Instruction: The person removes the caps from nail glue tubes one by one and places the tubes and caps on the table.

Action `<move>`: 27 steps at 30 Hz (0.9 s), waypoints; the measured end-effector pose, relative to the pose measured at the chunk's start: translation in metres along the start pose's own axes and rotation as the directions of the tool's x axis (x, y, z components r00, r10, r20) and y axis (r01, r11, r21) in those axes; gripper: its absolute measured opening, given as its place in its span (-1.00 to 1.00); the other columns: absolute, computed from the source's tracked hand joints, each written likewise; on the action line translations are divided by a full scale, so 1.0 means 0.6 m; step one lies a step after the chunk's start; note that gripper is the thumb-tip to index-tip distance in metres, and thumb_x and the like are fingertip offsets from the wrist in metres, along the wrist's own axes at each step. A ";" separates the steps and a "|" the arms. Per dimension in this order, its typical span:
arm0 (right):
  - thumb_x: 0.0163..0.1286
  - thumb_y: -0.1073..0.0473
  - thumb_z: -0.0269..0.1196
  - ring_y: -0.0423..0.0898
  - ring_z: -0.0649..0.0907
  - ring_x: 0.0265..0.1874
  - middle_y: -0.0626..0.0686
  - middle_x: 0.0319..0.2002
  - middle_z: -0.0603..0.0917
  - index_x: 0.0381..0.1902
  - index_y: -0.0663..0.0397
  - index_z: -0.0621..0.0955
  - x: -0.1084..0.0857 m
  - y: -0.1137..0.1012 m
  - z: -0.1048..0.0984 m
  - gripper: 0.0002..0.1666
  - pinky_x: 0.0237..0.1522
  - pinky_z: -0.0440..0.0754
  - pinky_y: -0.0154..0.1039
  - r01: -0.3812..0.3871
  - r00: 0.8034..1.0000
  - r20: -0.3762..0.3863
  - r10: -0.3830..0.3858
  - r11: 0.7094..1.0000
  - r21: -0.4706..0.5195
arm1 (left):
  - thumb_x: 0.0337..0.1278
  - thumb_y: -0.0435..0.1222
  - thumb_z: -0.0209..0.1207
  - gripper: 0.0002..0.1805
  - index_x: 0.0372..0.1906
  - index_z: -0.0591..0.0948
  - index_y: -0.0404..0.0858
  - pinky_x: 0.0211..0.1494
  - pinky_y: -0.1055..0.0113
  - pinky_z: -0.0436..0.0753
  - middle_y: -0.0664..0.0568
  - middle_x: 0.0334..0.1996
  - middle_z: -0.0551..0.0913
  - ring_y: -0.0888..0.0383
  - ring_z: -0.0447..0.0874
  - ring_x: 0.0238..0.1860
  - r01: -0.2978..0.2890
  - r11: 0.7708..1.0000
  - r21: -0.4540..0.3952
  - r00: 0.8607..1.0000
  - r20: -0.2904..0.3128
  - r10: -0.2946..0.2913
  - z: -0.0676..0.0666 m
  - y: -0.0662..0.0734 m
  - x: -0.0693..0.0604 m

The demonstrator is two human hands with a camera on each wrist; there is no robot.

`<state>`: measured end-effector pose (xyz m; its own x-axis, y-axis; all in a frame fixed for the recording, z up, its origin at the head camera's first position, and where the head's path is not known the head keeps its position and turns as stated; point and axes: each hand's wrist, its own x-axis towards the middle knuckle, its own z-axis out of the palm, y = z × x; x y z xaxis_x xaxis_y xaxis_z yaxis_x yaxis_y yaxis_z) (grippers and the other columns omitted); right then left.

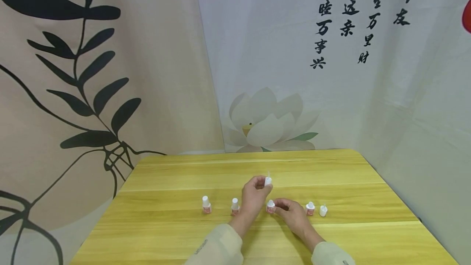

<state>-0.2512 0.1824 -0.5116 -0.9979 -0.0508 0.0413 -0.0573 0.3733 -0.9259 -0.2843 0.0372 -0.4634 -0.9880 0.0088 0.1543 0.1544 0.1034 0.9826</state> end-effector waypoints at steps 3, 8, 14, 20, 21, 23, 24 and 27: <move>0.36 0.04 0.33 -0.05 0.66 -0.08 -0.05 -0.17 0.74 -0.13 0.04 0.71 -0.001 -0.001 0.000 -0.76 0.03 0.60 -0.01 -0.002 1.000 -0.003 0.002 1.000 -0.017 | 0.11 -0.33 0.37 -0.77 -0.11 0.67 -0.23 -0.12 0.31 0.59 0.10 -0.23 0.65 0.17 0.55 -0.17 0.008 1.000 0.003 1.000 -0.001 -0.008 0.002 -0.001 -0.003; 0.34 0.04 0.34 -0.04 0.66 -0.07 -0.05 -0.16 0.74 -0.13 0.04 0.72 -0.002 -0.001 0.001 -0.76 0.03 0.60 0.00 -0.002 1.000 -0.018 0.001 1.000 -0.029 | 0.10 -0.33 0.37 -0.77 -0.12 0.66 -0.21 -0.15 0.32 0.56 0.10 -0.23 0.63 0.16 0.51 -0.19 -0.004 1.000 0.002 1.000 -0.009 0.004 0.007 -0.004 -0.004; 0.35 0.05 0.34 -0.04 0.66 -0.07 -0.05 -0.17 0.73 -0.11 0.08 0.71 -0.002 0.000 0.001 -0.74 0.03 0.60 -0.01 0.006 1.000 -0.021 -0.007 1.000 -0.022 | 0.13 -0.32 0.37 -0.79 -0.12 0.67 -0.21 -0.14 0.33 0.58 0.12 -0.27 0.64 0.19 0.54 -0.20 -0.014 1.000 -0.007 1.000 -0.022 0.014 0.014 -0.007 -0.002; 0.35 0.07 0.33 -0.04 0.66 -0.07 -0.06 -0.17 0.73 -0.10 0.08 0.71 -0.001 0.001 0.001 -0.75 0.04 0.60 -0.02 0.009 1.000 -0.024 -0.010 1.000 -0.026 | 0.13 -0.31 0.37 -0.80 -0.13 0.68 -0.20 -0.14 0.31 0.58 0.14 -0.29 0.65 0.20 0.55 -0.21 -0.009 1.000 0.010 0.999 -0.047 0.010 0.020 -0.008 0.003; 0.35 0.07 0.34 -0.05 0.66 -0.07 -0.06 -0.17 0.73 -0.11 0.07 0.71 0.000 0.001 0.001 -0.75 0.04 0.60 -0.02 0.010 1.000 -0.026 -0.010 1.000 -0.029 | 0.13 -0.31 0.37 -0.81 -0.14 0.69 -0.20 -0.14 0.31 0.58 0.14 -0.29 0.65 0.20 0.55 -0.21 -0.008 1.000 0.013 0.999 -0.052 0.008 0.020 -0.008 0.004; 0.34 0.06 0.34 -0.05 0.66 -0.07 -0.06 -0.17 0.74 -0.11 0.06 0.71 0.001 0.002 0.001 -0.76 0.04 0.60 -0.02 0.012 0.999 -0.030 -0.013 0.999 -0.037 | 0.13 -0.32 0.37 -0.82 -0.15 0.69 -0.20 -0.13 0.31 0.58 0.14 -0.30 0.64 0.20 0.55 -0.21 -0.007 1.000 0.015 0.998 -0.061 0.008 0.021 -0.008 0.006; 0.34 0.06 0.34 -0.05 0.66 -0.07 -0.06 -0.17 0.74 -0.12 0.06 0.71 0.001 0.002 0.001 -0.76 0.04 0.60 -0.02 0.015 0.999 -0.031 -0.016 0.999 -0.040 | 0.13 -0.32 0.37 -0.82 -0.16 0.69 -0.20 -0.13 0.31 0.58 0.14 -0.30 0.64 0.20 0.55 -0.21 -0.005 1.000 0.014 0.998 -0.065 0.005 0.021 -0.007 0.007; 0.33 0.06 0.36 -0.06 0.66 -0.09 -0.05 -0.17 0.74 -0.13 0.06 0.72 0.002 0.003 0.002 -0.76 0.03 0.60 -0.03 0.021 0.999 -0.034 -0.022 0.999 -0.042 | 0.13 -0.33 0.36 -0.83 -0.17 0.69 -0.20 -0.13 0.31 0.58 0.15 -0.31 0.64 0.20 0.54 -0.21 0.005 1.000 0.011 0.997 -0.072 -0.004 0.021 -0.008 0.007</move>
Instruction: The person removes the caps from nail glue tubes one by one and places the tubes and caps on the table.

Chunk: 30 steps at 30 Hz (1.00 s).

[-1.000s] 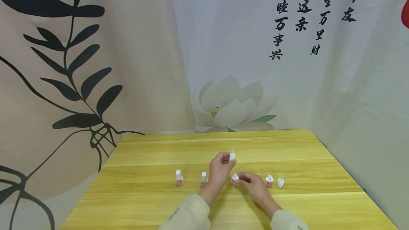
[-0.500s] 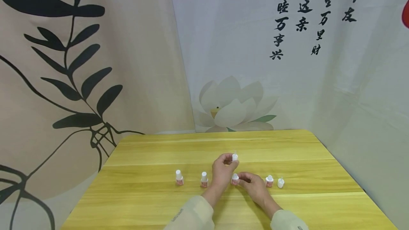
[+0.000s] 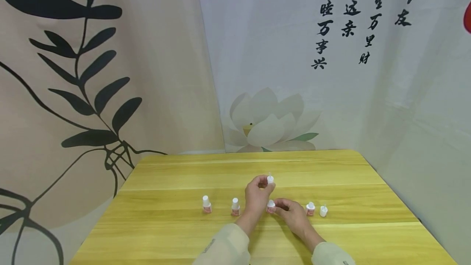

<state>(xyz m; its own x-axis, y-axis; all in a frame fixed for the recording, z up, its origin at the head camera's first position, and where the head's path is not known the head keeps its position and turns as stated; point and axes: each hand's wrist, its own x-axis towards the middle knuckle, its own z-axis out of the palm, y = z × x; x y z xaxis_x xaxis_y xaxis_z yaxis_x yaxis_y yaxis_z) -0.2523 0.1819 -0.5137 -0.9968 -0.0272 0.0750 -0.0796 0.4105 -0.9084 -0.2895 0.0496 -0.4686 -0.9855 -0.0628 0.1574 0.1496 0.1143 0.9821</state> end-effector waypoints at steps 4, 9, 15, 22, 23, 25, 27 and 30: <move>0.33 0.06 0.35 -0.08 0.66 -0.10 -0.05 -0.17 0.75 -0.14 0.05 0.72 0.001 0.002 -0.001 -0.77 0.02 0.60 -0.06 -0.003 1.000 0.009 0.003 1.000 0.014 | 0.13 -0.34 0.36 -0.84 -0.18 0.68 -0.21 -0.14 0.31 0.58 0.15 -0.32 0.63 0.20 0.54 -0.22 0.007 1.000 0.007 1.000 -0.008 -0.007 0.002 -0.004 0.002; 0.36 0.06 0.33 -0.06 0.66 -0.06 -0.05 -0.14 0.74 -0.09 0.04 0.71 0.001 0.004 -0.003 -0.75 0.06 0.59 -0.02 -0.013 1.000 0.027 0.012 1.000 0.029 | 0.12 -0.35 0.37 -0.83 -0.18 0.69 -0.22 -0.15 0.30 0.59 0.14 -0.33 0.63 0.19 0.55 -0.23 0.011 1.000 0.019 1.000 -0.025 -0.011 0.003 -0.012 0.006; 0.38 0.06 0.31 -0.03 0.66 -0.06 -0.04 -0.13 0.74 -0.08 0.06 0.70 -0.001 0.004 -0.004 -0.75 0.06 0.59 0.01 -0.006 0.999 0.048 0.003 0.999 0.048 | 0.11 -0.35 0.37 -0.83 -0.18 0.68 -0.21 -0.11 0.29 0.59 0.13 -0.32 0.63 0.18 0.55 -0.21 0.023 0.999 0.034 0.999 -0.031 -0.022 0.003 -0.020 0.010; 0.38 0.07 0.31 -0.08 0.68 -0.12 -0.03 -0.19 0.76 -0.12 0.07 0.71 0.000 0.002 -0.004 -0.77 0.00 0.61 -0.10 0.004 0.999 0.052 -0.007 0.998 0.070 | 0.11 -0.36 0.36 -0.85 -0.20 0.68 -0.21 -0.09 0.27 0.61 0.12 -0.32 0.63 0.17 0.55 -0.21 0.047 0.998 0.049 0.998 -0.032 -0.045 0.001 -0.027 0.012; 0.38 0.07 0.31 -0.09 0.68 -0.12 -0.03 -0.19 0.76 -0.12 0.06 0.71 0.001 0.003 -0.003 -0.78 0.00 0.61 -0.11 0.005 0.999 0.050 -0.009 0.998 0.067 | 0.10 -0.36 0.37 -0.84 -0.20 0.68 -0.21 -0.09 0.27 0.61 0.11 -0.32 0.63 0.17 0.55 -0.22 0.048 0.998 0.050 0.998 -0.033 -0.046 0.000 -0.028 0.012; 0.38 0.07 0.31 -0.09 0.68 -0.13 -0.03 -0.19 0.76 -0.12 0.06 0.71 0.001 0.003 -0.003 -0.78 0.00 0.61 -0.12 0.007 0.999 0.044 -0.010 0.998 0.063 | 0.09 -0.36 0.37 -0.84 -0.20 0.68 -0.22 -0.09 0.27 0.61 0.11 -0.32 0.64 0.17 0.56 -0.22 0.047 0.997 0.056 0.998 -0.037 -0.045 0.000 -0.032 0.013; 0.37 0.07 0.32 -0.09 0.68 -0.13 -0.03 -0.19 0.75 -0.13 0.06 0.71 0.001 0.004 -0.001 -0.78 0.00 0.61 -0.12 0.009 0.999 0.033 -0.011 0.998 0.054 | 0.08 -0.36 0.38 -0.84 -0.21 0.68 -0.22 -0.09 0.27 0.61 0.11 -0.33 0.64 0.17 0.56 -0.23 0.049 0.997 0.060 0.998 -0.040 -0.046 0.000 -0.036 0.013; 0.35 0.07 0.34 -0.09 0.67 -0.12 -0.03 -0.19 0.75 -0.13 0.07 0.71 0.000 0.003 0.000 -0.77 0.01 0.61 -0.09 0.010 1.000 0.019 -0.011 0.999 0.044 | 0.06 -0.36 0.38 -0.83 -0.22 0.68 -0.23 -0.09 0.27 0.61 0.11 -0.33 0.64 0.17 0.56 -0.24 0.052 0.997 0.064 0.998 -0.043 -0.049 0.000 -0.041 0.014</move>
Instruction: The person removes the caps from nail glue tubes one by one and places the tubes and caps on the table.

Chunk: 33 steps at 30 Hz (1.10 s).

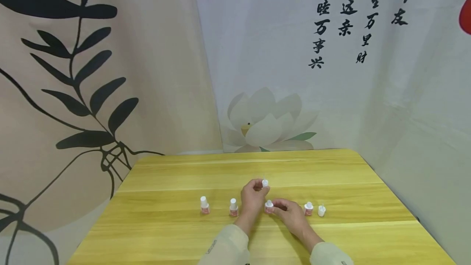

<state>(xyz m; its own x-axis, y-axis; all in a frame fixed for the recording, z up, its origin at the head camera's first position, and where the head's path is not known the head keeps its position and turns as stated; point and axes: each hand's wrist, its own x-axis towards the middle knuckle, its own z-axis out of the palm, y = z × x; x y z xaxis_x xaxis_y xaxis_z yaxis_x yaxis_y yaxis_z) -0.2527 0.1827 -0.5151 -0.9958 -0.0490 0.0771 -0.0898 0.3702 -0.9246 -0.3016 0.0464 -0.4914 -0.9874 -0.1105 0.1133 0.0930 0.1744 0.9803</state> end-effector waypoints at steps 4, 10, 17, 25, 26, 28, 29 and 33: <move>0.34 0.08 0.35 -0.08 0.66 -0.12 -0.03 -0.19 0.74 -0.13 0.07 0.72 -0.001 -0.002 0.000 -0.77 0.02 0.60 -0.06 0.007 1.000 -0.005 -0.007 1.000 -0.009 | 0.04 -0.36 0.39 -0.82 -0.21 0.70 -0.23 -0.09 0.25 0.61 0.11 -0.33 0.65 0.16 0.56 -0.24 0.005 1.000 0.007 1.000 -0.005 -0.005 0.001 -0.004 0.001; 0.37 0.08 0.32 -0.04 0.67 -0.10 0.00 -0.17 0.74 -0.11 0.10 0.71 -0.001 -0.002 0.000 -0.75 0.03 0.61 -0.04 0.009 1.000 0.011 -0.009 1.000 0.008 | 0.03 -0.37 0.40 -0.81 -0.21 0.70 -0.23 -0.06 0.23 0.63 0.10 -0.32 0.67 0.15 0.58 -0.22 0.002 1.000 0.018 1.000 -0.003 -0.002 0.000 -0.009 0.000; 0.37 0.06 0.32 -0.08 0.66 -0.11 -0.04 -0.18 0.74 -0.12 0.05 0.71 -0.001 -0.002 -0.001 -0.77 0.01 0.60 -0.05 -0.010 1.000 0.009 0.010 1.000 -0.002 | 0.05 -0.37 0.40 -0.83 -0.22 0.70 -0.24 -0.08 0.24 0.62 0.09 -0.33 0.67 0.16 0.57 -0.23 0.006 1.000 0.030 1.000 0.015 -0.007 -0.002 -0.015 -0.001; 0.38 0.05 0.31 -0.10 0.64 -0.10 -0.07 -0.17 0.72 -0.09 0.02 0.71 0.000 -0.001 -0.002 -0.76 0.02 0.60 -0.05 -0.018 1.000 0.021 0.018 1.000 -0.015 | 0.04 -0.36 0.41 -0.83 -0.23 0.70 -0.25 -0.11 0.25 0.64 0.09 -0.35 0.69 0.17 0.61 -0.25 0.003 0.999 0.055 0.999 0.041 -0.005 -0.007 -0.024 -0.002; 0.38 0.04 0.31 -0.10 0.64 -0.10 -0.07 -0.17 0.72 -0.09 0.02 0.71 0.000 -0.001 -0.002 -0.75 0.02 0.60 -0.05 -0.017 1.000 0.023 0.017 1.000 -0.014 | 0.04 -0.36 0.40 -0.83 -0.22 0.70 -0.25 -0.10 0.25 0.64 0.09 -0.34 0.69 0.17 0.61 -0.25 0.008 0.998 0.058 0.999 0.049 -0.011 -0.008 -0.024 -0.002; 0.37 0.04 0.31 -0.09 0.65 -0.10 -0.07 -0.17 0.73 -0.09 0.03 0.71 -0.001 -0.001 -0.003 -0.75 0.02 0.60 -0.05 -0.016 0.999 0.029 0.017 1.000 -0.005 | 0.05 -0.36 0.40 -0.82 -0.20 0.71 -0.25 -0.10 0.25 0.64 0.10 -0.33 0.69 0.17 0.61 -0.24 0.014 0.997 0.071 0.998 0.066 -0.019 -0.010 -0.026 -0.003; 0.37 0.04 0.31 -0.09 0.65 -0.10 -0.06 -0.17 0.73 -0.10 0.03 0.71 0.000 -0.002 -0.003 -0.75 0.03 0.60 -0.05 -0.016 0.999 0.033 0.016 1.000 0.001 | 0.05 -0.36 0.40 -0.81 -0.19 0.71 -0.25 -0.10 0.25 0.65 0.10 -0.33 0.69 0.17 0.61 -0.24 0.015 0.997 0.078 0.997 0.074 -0.021 -0.010 -0.026 -0.003; 0.36 0.03 0.32 -0.09 0.65 -0.10 -0.06 -0.18 0.73 -0.11 0.02 0.71 0.000 -0.003 -0.003 -0.76 0.03 0.59 -0.05 -0.022 0.999 0.036 0.022 1.000 0.008 | 0.06 -0.37 0.39 -0.82 -0.19 0.71 -0.24 -0.13 0.26 0.63 0.10 -0.35 0.68 0.18 0.59 -0.27 0.023 0.995 0.092 0.994 0.101 -0.033 -0.013 -0.027 -0.003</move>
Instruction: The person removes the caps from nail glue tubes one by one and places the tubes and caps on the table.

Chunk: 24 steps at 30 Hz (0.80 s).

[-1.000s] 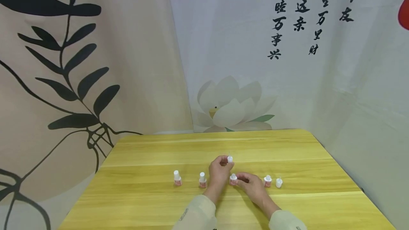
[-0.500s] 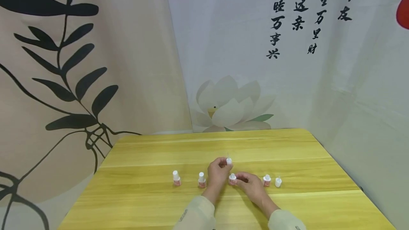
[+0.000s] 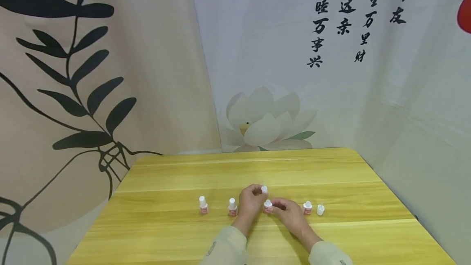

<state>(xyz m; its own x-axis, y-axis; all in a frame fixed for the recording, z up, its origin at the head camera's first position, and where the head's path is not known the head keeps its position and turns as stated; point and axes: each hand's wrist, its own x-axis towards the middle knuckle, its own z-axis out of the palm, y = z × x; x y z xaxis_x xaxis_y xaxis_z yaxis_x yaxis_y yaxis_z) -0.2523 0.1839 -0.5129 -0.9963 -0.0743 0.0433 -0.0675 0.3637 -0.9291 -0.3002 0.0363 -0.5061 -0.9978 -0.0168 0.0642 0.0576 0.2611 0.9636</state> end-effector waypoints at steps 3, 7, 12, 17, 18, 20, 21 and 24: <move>0.36 0.02 0.33 -0.10 0.64 -0.10 -0.07 -0.18 0.72 -0.12 0.02 0.71 0.000 0.000 0.000 -0.75 0.04 0.59 -0.04 0.000 1.000 -0.003 0.000 1.000 -0.004 | 0.07 -0.37 0.38 -0.83 -0.20 0.71 -0.24 -0.12 0.24 0.63 0.10 -0.34 0.68 0.18 0.59 -0.26 -0.001 1.000 0.008 1.000 0.016 0.001 -0.002 -0.002 0.001; 0.37 0.05 0.32 -0.09 0.67 -0.10 -0.04 -0.18 0.74 -0.11 0.05 0.71 0.000 0.001 0.000 -0.76 0.03 0.59 -0.07 0.006 1.000 0.000 -0.006 1.000 0.018 | 0.08 -0.36 0.38 -0.84 -0.20 0.71 -0.24 -0.07 0.20 0.64 0.10 -0.32 0.69 0.16 0.62 -0.23 -0.008 0.999 0.034 0.999 0.040 0.006 -0.004 -0.006 0.003; 0.38 0.09 0.31 -0.07 0.69 -0.11 -0.01 -0.18 0.75 -0.09 0.09 0.70 0.001 0.002 0.000 -0.76 0.00 0.61 -0.12 0.010 1.000 0.000 -0.010 0.999 0.037 | 0.06 -0.38 0.39 -0.83 -0.20 0.71 -0.26 -0.07 0.22 0.65 0.10 -0.33 0.70 0.16 0.64 -0.23 -0.020 0.998 0.057 0.998 0.068 0.016 -0.007 -0.011 0.008; 0.37 0.07 0.33 -0.06 0.67 -0.10 -0.02 -0.16 0.74 -0.08 0.09 0.71 -0.001 0.000 0.001 -0.74 -0.01 0.62 -0.10 0.008 1.000 -0.015 -0.007 1.000 0.021 | 0.06 -0.40 0.39 -0.84 -0.22 0.72 -0.29 -0.12 0.27 0.65 0.11 -0.36 0.69 0.19 0.63 -0.27 -0.042 0.997 0.067 0.995 0.090 0.036 -0.009 -0.011 0.007; 0.36 0.08 0.33 -0.06 0.67 -0.10 -0.01 -0.15 0.74 -0.08 0.10 0.71 -0.002 -0.001 0.001 -0.74 -0.01 0.62 -0.09 0.009 1.000 -0.018 -0.009 1.000 0.021 | 0.06 -0.40 0.39 -0.84 -0.21 0.72 -0.29 -0.12 0.28 0.65 0.11 -0.37 0.69 0.19 0.63 -0.27 -0.047 0.996 0.069 0.995 0.092 0.041 -0.010 -0.011 0.007; 0.36 0.09 0.33 -0.05 0.67 -0.10 0.00 -0.15 0.74 -0.08 0.12 0.70 -0.002 -0.001 0.002 -0.73 0.00 0.62 -0.08 0.011 1.000 -0.020 -0.010 1.000 0.028 | 0.06 -0.40 0.39 -0.84 -0.21 0.72 -0.30 -0.11 0.28 0.66 0.10 -0.36 0.69 0.19 0.63 -0.27 -0.049 0.996 0.073 0.994 0.097 0.042 -0.011 -0.012 0.006; 0.35 0.09 0.34 -0.05 0.67 -0.10 0.01 -0.15 0.74 -0.08 0.12 0.70 -0.002 -0.001 0.002 -0.73 0.00 0.62 -0.08 0.011 1.000 -0.023 -0.011 1.000 0.027 | 0.05 -0.41 0.39 -0.83 -0.21 0.72 -0.31 -0.11 0.26 0.66 0.09 -0.36 0.70 0.17 0.64 -0.26 -0.053 0.996 0.075 0.994 0.099 0.046 -0.011 -0.012 0.006; 0.34 0.10 0.35 -0.06 0.67 -0.10 0.00 -0.16 0.74 -0.09 0.11 0.71 -0.002 -0.001 0.004 -0.74 0.01 0.61 -0.08 0.009 0.999 -0.035 -0.009 1.000 0.013 | 0.03 -0.42 0.40 -0.83 -0.22 0.72 -0.30 -0.11 0.27 0.66 0.10 -0.37 0.70 0.18 0.65 -0.27 -0.066 0.994 0.085 0.993 0.100 0.058 -0.013 -0.015 0.007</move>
<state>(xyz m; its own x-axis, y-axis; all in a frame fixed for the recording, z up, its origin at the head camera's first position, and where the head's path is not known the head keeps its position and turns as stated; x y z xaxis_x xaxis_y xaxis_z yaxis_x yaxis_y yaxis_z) -0.2507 0.1818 -0.5132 -0.9969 -0.0450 0.0642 -0.0759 0.3513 -0.9332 -0.3049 0.0265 -0.5124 -0.9911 0.0949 0.0933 0.1205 0.3428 0.9316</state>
